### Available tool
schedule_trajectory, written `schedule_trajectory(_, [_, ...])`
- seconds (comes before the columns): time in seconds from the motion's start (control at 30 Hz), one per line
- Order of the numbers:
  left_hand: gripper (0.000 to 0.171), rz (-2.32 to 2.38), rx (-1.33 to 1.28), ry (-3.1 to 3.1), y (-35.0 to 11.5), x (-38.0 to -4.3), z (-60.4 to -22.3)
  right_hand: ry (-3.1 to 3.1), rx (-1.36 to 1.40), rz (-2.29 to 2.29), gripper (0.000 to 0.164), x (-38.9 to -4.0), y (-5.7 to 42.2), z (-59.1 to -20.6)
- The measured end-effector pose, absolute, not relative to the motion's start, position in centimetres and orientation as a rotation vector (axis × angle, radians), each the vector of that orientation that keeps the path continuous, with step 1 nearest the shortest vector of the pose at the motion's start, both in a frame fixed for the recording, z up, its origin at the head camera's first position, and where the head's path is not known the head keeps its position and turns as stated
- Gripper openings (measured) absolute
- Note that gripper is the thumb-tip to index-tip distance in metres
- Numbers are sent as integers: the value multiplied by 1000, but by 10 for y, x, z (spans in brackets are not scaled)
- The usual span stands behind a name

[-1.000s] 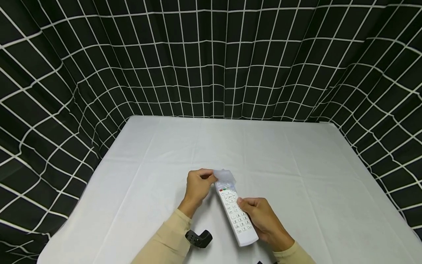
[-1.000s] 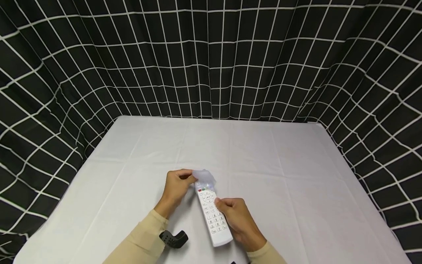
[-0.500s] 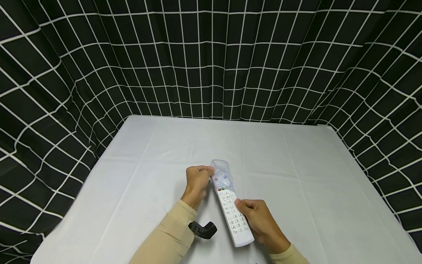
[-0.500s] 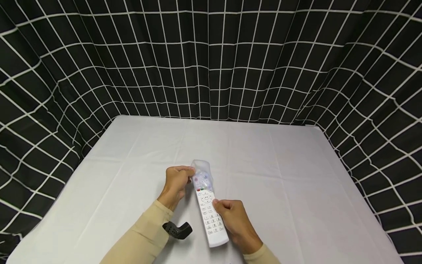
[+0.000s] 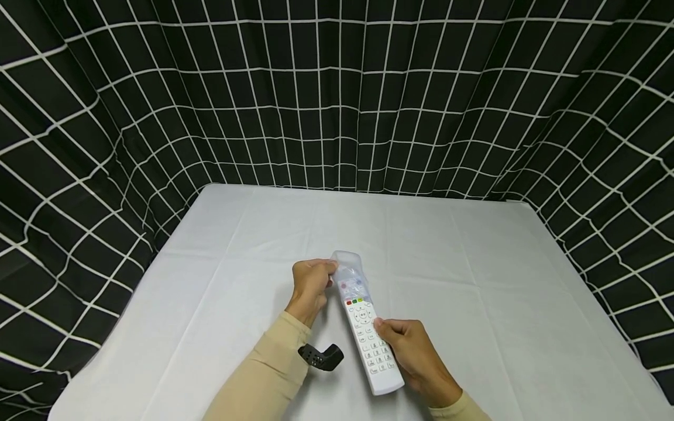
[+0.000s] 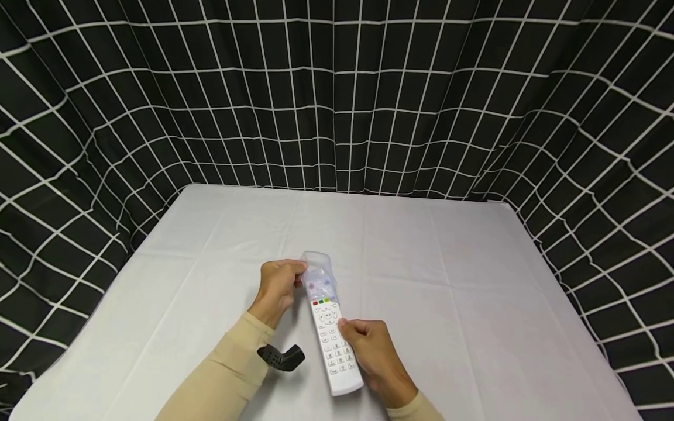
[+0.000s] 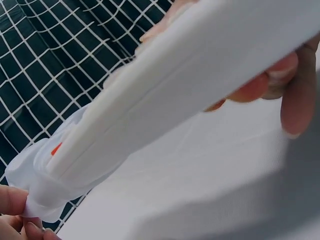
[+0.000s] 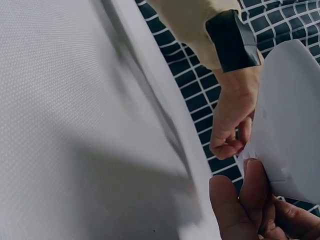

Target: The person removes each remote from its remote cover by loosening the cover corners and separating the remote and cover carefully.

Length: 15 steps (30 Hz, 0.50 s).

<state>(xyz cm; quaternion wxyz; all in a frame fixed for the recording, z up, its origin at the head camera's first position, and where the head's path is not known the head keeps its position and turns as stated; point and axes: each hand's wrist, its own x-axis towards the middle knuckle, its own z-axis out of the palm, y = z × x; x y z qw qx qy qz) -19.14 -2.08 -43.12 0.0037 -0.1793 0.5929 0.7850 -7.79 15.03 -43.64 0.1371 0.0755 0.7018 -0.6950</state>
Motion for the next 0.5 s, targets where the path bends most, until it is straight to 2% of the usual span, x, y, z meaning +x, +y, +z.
schedule_trajectory(0.5, [9, 2479, -560, 1854, -17, -198, -435, 2061, 275, -2017, 40, -77, 150, -439])
